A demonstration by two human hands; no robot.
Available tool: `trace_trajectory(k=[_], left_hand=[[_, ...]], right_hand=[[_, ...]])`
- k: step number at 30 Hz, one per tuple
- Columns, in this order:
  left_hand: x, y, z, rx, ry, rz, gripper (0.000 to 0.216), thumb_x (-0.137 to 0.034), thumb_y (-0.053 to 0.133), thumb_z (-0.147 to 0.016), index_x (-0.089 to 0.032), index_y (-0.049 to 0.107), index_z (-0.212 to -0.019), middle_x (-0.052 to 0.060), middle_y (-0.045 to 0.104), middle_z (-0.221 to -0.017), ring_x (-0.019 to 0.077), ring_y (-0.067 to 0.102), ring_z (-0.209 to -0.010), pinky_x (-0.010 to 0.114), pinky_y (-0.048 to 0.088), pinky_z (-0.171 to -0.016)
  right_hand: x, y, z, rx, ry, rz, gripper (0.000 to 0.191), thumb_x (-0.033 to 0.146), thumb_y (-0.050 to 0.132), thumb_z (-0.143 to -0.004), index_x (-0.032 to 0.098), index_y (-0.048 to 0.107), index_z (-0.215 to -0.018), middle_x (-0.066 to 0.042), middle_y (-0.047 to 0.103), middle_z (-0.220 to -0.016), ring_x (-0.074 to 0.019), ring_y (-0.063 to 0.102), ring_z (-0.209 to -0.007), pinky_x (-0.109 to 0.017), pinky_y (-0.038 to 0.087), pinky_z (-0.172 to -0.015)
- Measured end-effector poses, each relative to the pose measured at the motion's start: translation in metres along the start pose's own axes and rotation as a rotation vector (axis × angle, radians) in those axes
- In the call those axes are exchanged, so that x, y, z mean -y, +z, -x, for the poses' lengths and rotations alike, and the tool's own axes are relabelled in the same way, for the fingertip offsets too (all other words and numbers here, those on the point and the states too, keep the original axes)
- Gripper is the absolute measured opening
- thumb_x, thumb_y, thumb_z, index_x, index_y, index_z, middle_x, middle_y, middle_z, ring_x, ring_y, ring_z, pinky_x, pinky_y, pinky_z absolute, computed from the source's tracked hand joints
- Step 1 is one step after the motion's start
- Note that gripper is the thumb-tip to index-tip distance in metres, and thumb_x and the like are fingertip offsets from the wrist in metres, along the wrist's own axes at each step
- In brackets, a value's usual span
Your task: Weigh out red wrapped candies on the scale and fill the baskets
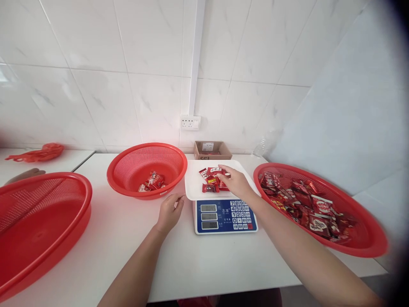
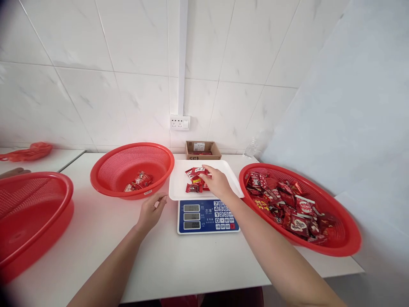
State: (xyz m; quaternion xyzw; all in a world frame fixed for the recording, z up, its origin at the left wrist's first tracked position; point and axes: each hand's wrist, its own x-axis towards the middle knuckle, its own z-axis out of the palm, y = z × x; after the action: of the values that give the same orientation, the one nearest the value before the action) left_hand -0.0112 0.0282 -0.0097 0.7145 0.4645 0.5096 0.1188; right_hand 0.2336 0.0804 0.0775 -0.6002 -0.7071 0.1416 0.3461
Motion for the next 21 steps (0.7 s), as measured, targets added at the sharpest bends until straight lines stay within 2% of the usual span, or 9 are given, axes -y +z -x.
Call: trace_trajectory(k=[6,9,13,21], left_hand=[[-0.001,-0.001,0.000,0.008,-0.002,0.001,0.016,-0.024,0.047,-0.087,-0.021,0.061,-0.092,0.002,0.067,-0.076,0.0140,0.064,-0.070,0.024,0.050,-0.061],[-0.001,-0.001,0.000,0.010,-0.005,0.002,0.016,-0.024,0.047,-0.087,-0.020,0.061,-0.092,0.002,0.067,-0.076,0.0138,0.064,-0.070,0.024,0.050,-0.062],[-0.002,-0.002,0.000,0.008,-0.014,0.005,0.016,-0.023,0.047,-0.086,-0.020,0.061,-0.092,0.002,0.067,-0.077,0.0137,0.063,-0.071,0.024,0.049,-0.061],[-0.001,0.000,0.000,0.004,-0.017,0.016,0.016,-0.022,0.047,-0.086,-0.020,0.062,-0.091,0.003,0.068,-0.078,0.0144,0.063,-0.072,0.025,0.050,-0.063]], right_hand=[[0.002,0.011,-0.005,0.039,-0.159,0.181,0.036,0.031,0.050,-0.084,0.021,0.060,-0.117,-0.009,0.064,-0.107,-0.0240,0.054,-0.107,-0.041,0.042,-0.093],[-0.003,0.012,-0.007,0.049,-0.237,0.256,0.036,0.029,0.048,-0.085,0.019,0.059,-0.118,-0.011,0.062,-0.111,-0.0256,0.051,-0.111,-0.043,0.040,-0.095],[-0.013,0.006,-0.006,-0.041,-0.278,0.274,0.038,0.030,0.046,-0.086,0.021,0.056,-0.121,-0.009,0.059,-0.119,-0.0246,0.048,-0.115,-0.044,0.038,-0.098],[-0.036,-0.017,0.021,-0.203,-0.258,0.222,0.035,0.033,0.042,-0.086,0.017,0.060,-0.112,-0.010,0.063,-0.112,-0.0235,0.054,-0.107,-0.043,0.040,-0.095]])
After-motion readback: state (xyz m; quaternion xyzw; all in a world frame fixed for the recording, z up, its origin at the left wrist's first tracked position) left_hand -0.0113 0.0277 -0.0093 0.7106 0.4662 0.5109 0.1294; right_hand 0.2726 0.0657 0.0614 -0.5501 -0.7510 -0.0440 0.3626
